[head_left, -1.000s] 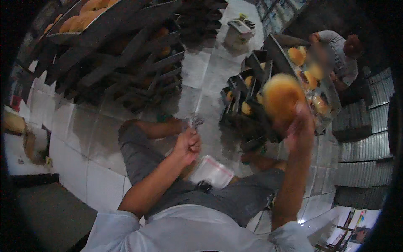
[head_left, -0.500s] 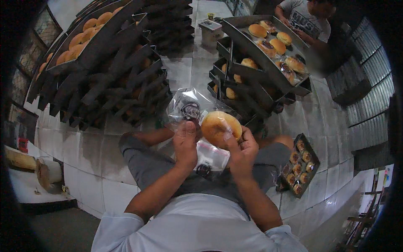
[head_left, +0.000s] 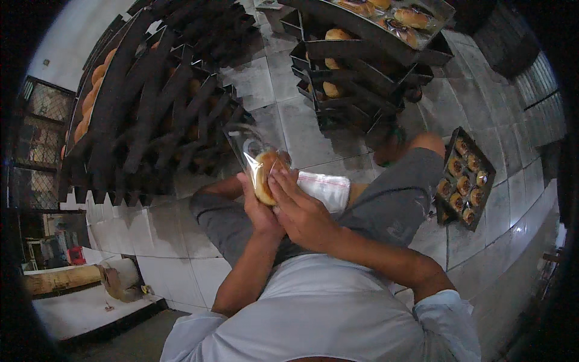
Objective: The person sits on the floor and repeatedly places round buns into clear plastic bags, then sets the packaged buns onto a nearby metal tray. The person handles buns one at a time from a tray and continues the packaging process.
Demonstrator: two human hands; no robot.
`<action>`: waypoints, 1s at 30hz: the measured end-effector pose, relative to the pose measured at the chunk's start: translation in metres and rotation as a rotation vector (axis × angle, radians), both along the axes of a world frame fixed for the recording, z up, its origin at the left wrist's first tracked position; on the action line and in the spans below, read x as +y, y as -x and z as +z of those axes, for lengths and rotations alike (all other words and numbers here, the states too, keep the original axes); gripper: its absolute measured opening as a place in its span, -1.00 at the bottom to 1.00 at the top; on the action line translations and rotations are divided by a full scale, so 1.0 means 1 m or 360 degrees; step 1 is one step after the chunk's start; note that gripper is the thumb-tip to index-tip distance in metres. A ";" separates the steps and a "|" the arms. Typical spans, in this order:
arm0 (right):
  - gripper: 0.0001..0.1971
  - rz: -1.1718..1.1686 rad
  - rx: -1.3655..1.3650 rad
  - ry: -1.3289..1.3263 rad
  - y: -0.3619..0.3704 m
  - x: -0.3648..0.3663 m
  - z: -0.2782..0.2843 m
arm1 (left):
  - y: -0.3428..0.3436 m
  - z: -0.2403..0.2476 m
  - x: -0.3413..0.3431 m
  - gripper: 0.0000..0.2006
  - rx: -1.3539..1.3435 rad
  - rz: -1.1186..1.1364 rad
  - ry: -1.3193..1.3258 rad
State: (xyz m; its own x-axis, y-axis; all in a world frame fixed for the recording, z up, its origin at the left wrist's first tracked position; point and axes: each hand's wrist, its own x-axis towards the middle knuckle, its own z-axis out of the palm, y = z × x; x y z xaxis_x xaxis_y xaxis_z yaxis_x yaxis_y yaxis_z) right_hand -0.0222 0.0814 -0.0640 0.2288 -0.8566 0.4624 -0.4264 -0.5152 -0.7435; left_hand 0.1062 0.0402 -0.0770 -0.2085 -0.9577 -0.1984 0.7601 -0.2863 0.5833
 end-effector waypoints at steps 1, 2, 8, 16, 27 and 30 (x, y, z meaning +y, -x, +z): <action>-0.43 -0.0111 0.0219 -0.0032 -0.005 -0.010 -0.007 | 0.005 -0.004 -0.003 -0.32 -0.0062 0.0035 -0.0072; -0.43 -0.0222 0.0438 -0.0065 -0.010 -0.022 -0.013 | 0.007 -0.013 -0.007 -0.35 -0.0125 0.0068 -0.0144; -0.53 -0.0177 0.0257 -0.0268 0.025 -0.039 0.011 | -0.004 -0.042 -0.012 -0.46 -0.0159 0.0070 -0.0374; -0.85 -0.0670 -0.0081 0.0741 0.057 -0.048 0.036 | 0.007 0.060 0.037 -0.65 -0.1609 -0.0266 0.0030; -0.89 -0.0298 0.0277 0.0108 0.072 -0.022 0.041 | 0.031 -0.023 -0.001 -0.11 -0.0289 -0.0519 -0.0605; -0.81 -0.0198 0.0037 0.0151 0.070 0.005 0.068 | 0.058 -0.001 -0.017 -0.02 0.0214 -0.0683 -0.0480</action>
